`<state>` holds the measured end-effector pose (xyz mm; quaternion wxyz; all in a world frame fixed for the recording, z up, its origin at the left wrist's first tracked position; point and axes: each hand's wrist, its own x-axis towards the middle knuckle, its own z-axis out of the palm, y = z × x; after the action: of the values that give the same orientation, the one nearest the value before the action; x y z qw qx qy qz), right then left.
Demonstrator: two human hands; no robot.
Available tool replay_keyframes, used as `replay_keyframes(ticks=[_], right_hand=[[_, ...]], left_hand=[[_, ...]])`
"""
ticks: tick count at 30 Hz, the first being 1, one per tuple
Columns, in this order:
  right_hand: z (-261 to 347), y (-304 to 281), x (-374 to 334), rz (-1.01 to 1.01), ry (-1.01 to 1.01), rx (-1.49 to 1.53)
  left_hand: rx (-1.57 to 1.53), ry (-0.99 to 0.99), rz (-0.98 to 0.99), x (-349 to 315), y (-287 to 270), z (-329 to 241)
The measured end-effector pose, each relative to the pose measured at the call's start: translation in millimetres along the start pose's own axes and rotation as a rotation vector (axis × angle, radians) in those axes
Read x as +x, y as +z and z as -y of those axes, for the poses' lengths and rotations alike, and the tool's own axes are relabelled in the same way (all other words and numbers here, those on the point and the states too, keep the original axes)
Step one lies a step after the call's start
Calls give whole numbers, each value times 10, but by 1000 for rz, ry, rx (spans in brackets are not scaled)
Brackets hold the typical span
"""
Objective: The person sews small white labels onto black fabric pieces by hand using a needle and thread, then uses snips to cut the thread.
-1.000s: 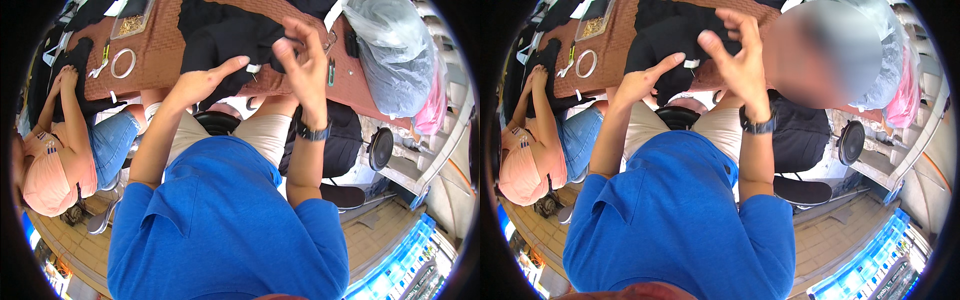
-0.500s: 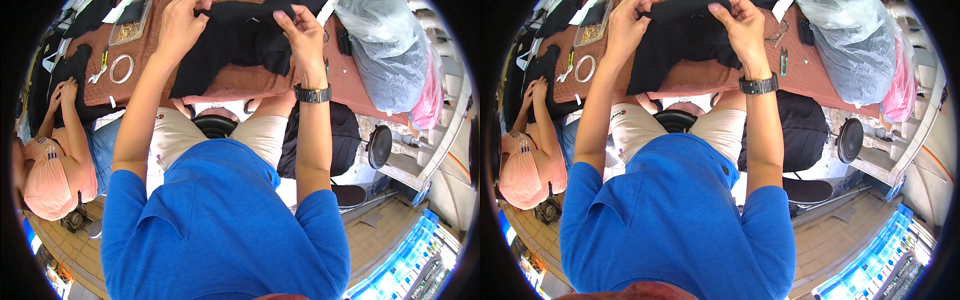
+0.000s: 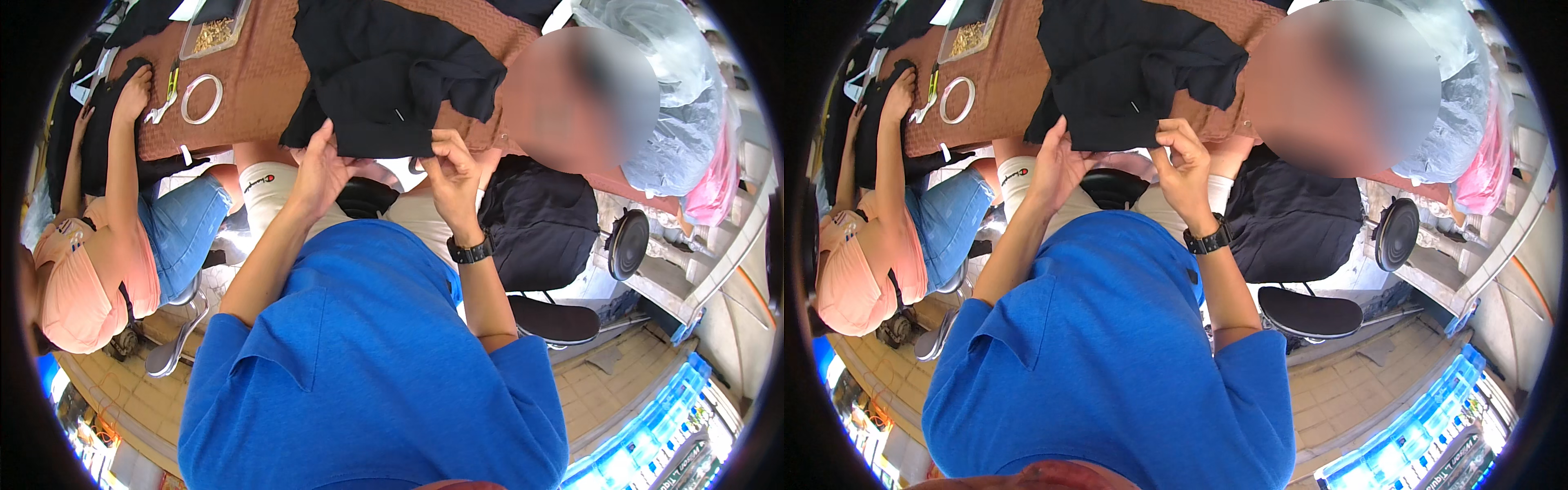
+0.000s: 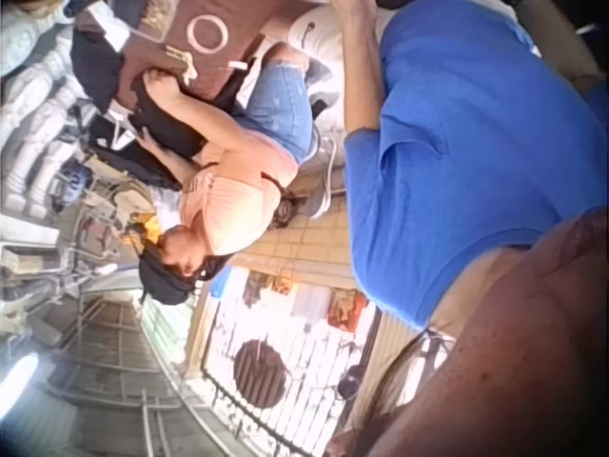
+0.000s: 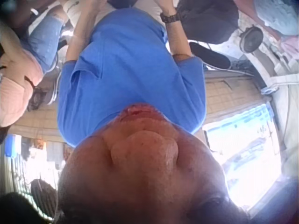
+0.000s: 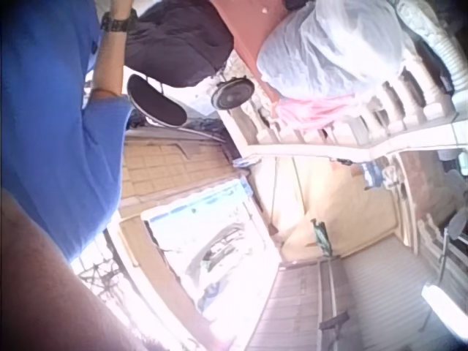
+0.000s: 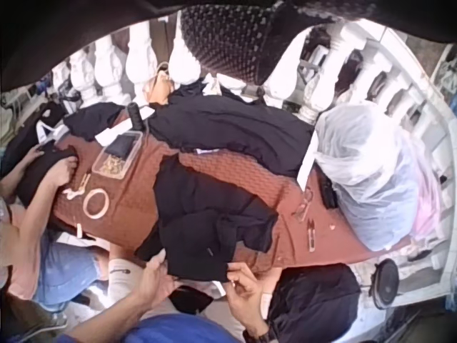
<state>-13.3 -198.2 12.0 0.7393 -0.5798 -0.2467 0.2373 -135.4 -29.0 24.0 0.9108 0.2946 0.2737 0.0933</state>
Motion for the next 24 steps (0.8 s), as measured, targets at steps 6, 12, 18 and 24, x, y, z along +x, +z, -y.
replay_keyframes(ticks=[6,12,18,24], right_hand=[[213,124,-154,108,-164,-353],[297,-49,-231,231,-120,-571],[457,59,-47,-55,-204,-632],[522,248,170,-55,-406,-680]], left_hand=[[-120,-99,28,97,209,122],[23,-27,-242,240,178,222],[28,116,-192,-30,539,101],[322,231,-216,-82,514,153]])
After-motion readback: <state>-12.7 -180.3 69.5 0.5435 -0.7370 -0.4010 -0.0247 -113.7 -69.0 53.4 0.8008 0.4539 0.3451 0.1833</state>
